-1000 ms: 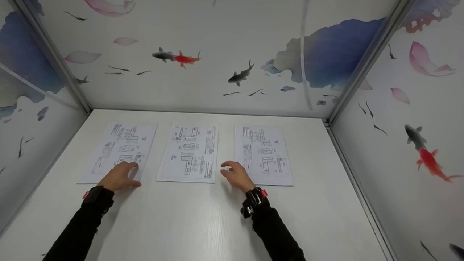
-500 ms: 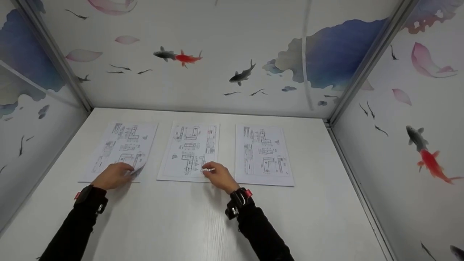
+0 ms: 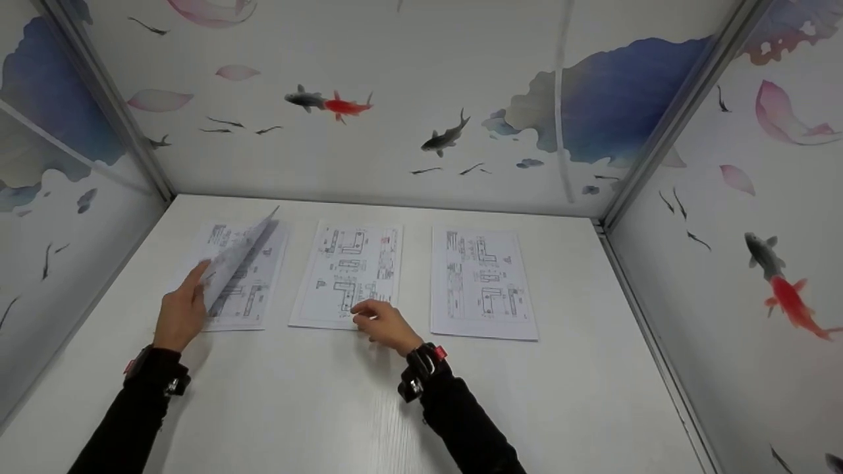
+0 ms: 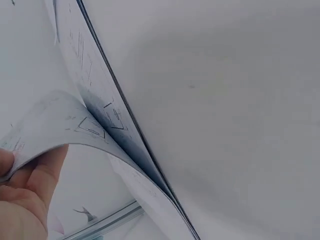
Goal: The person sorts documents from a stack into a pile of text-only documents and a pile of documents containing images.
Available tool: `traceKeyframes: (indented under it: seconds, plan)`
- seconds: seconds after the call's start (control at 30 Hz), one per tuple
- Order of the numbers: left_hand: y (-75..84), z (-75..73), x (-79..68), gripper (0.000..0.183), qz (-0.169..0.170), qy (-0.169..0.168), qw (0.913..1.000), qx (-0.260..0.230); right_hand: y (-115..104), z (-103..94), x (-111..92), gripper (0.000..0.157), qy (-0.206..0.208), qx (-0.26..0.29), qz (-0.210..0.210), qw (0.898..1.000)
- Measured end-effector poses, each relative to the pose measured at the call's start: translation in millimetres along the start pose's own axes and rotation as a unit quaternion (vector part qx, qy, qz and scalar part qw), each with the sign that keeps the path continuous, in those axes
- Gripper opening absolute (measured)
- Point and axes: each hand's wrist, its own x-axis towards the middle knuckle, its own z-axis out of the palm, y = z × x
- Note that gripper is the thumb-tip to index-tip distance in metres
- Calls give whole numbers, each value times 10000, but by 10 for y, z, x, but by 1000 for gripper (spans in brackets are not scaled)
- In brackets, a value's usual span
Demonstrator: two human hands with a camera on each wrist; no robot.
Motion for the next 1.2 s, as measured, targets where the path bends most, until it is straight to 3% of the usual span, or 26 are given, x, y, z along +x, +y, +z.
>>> traceKeyframes:
  seconds: [0.17,0.3,0.37,0.43,0.53,0.63,0.73,1.0,1.2]
  plan:
    - [-15,0,1,65,-174,166,9991,-358,13,-12,-1,35,19,36,22,10000]
    - [-52,21,-13,60,-424,258,9975,-504,39,-20,5,35,7,100,54,9999]
    - [-56,41,-32,56,-392,-63,9984,-404,48,-24,5,34,-15,156,72,9999]
    - [-47,68,-53,54,-150,-552,9983,-75,57,-30,5,34,-18,199,108,9997]
    - [-12,116,-86,57,171,-1342,9905,240,54,-34,-3,33,-29,215,173,9996]
    - [16,163,-111,60,158,-1798,9829,368,56,-40,-7,34,-39,194,216,9996]
    - [26,197,-126,59,66,-2029,9779,501,49,-46,-19,35,-70,165,208,9996]
    - [42,303,-137,65,480,-1684,9763,1273,56,-56,-18,34,-92,222,179,9996]
    - [117,421,-115,49,539,-1325,9705,1939,-37,-57,-63,33,-167,339,215,9991]
